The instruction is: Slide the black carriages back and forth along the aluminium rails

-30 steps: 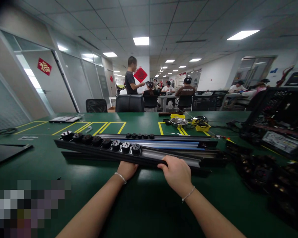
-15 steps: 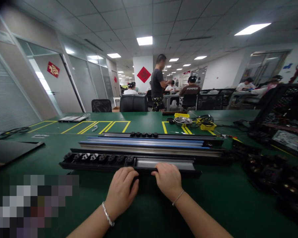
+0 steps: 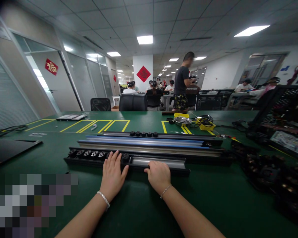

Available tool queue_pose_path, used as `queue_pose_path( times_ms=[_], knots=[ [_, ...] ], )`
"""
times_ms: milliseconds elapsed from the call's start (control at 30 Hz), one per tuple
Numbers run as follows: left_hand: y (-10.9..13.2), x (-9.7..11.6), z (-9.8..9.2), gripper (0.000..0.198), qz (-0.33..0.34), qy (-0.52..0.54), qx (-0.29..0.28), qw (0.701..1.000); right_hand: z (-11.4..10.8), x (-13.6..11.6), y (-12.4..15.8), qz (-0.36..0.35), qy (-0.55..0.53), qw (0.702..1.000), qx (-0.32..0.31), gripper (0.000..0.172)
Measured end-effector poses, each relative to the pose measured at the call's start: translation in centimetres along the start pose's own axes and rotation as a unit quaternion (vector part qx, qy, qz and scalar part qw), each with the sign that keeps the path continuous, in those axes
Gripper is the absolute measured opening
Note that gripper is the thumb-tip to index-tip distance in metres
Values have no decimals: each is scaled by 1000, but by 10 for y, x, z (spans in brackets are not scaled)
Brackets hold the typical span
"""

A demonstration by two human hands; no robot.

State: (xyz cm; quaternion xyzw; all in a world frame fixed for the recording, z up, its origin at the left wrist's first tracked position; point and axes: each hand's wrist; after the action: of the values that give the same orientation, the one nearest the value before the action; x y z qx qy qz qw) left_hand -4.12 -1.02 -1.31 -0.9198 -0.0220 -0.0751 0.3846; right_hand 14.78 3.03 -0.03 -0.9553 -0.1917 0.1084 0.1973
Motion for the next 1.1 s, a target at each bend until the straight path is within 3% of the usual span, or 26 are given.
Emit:
queue_pose_path(
  times_ms=[233,367,567,700,833,1100],
  knots=[
    [2,-8,11,53,-17,-20,-34,999,5,-6,-5,-8,-7,999,-38,22],
    [2,-10,12,52,-14,-27,-50,998,-1,5,6,-32,-15,999,9,20],
    [2,-9,15,54,-13,-25,-52,998,-3,64,38,74,54,994,66,30],
    [1,-9,18,52,-27,-13,-52,998,3,92,47,171,-24,982,80,48],
    [1,-9,19,53,-42,-8,-60,997,7,98,43,201,-126,970,41,58],
    [0,-3,18,49,-36,-15,-81,996,7,97,40,203,-142,968,46,56]
  ],
)
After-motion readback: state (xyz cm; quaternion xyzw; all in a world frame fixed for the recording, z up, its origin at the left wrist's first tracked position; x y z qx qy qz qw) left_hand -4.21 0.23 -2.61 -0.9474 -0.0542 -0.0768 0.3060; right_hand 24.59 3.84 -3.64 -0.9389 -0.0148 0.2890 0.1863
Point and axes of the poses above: each hand's wrist, its own y-axis away from the middle knuckle, its own z-axis out of the palm, x = y × z, and after that the axes turned 4 degrees about x, right-handed
